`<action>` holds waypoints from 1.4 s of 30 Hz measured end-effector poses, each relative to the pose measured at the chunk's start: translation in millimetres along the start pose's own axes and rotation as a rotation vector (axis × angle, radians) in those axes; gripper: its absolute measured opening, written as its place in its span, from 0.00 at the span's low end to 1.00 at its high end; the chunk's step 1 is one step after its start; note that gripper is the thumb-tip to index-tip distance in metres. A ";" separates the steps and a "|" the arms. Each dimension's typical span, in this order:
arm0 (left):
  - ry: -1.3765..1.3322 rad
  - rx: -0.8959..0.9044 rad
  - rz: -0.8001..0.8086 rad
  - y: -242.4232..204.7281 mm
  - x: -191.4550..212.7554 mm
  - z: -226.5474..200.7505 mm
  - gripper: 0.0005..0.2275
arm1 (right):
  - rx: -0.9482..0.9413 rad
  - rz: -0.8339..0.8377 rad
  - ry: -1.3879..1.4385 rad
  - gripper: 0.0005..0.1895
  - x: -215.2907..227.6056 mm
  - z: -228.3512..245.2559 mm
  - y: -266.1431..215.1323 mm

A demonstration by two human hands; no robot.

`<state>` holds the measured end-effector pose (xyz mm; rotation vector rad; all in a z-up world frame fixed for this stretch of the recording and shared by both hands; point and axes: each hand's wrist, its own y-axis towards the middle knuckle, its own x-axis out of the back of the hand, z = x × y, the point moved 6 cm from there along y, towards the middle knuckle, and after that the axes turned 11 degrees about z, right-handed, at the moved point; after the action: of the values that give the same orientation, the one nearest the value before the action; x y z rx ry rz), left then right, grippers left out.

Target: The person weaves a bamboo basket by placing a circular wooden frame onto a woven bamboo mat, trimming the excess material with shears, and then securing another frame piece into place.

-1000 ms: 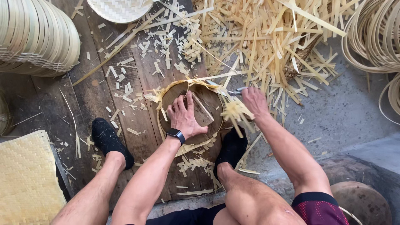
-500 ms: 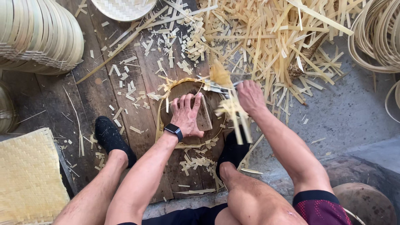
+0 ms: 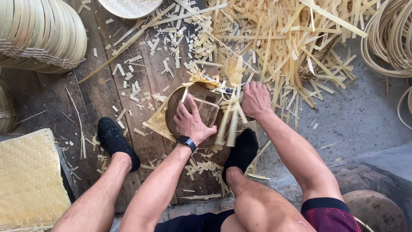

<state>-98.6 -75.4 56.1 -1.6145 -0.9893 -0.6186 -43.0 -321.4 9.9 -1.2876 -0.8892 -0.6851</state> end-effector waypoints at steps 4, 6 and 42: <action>0.039 -0.131 0.069 6.9 8.8 3.4 0.73 | -0.059 0.273 0.027 0.19 -3.5 -15.5 -2.5; 0.088 -0.207 0.049 5.5 11.1 2.6 0.72 | -0.055 0.348 0.049 0.18 -5.7 -25.1 -17.1; 0.537 -0.583 0.318 0.7 10.7 -6.7 0.73 | -0.062 0.359 0.156 0.18 -6.7 -1.7 -26.3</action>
<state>-91.8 -78.9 66.2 -1.9010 -0.1469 -1.1078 -68.3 -327.9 17.4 -1.3843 -0.4950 -0.5229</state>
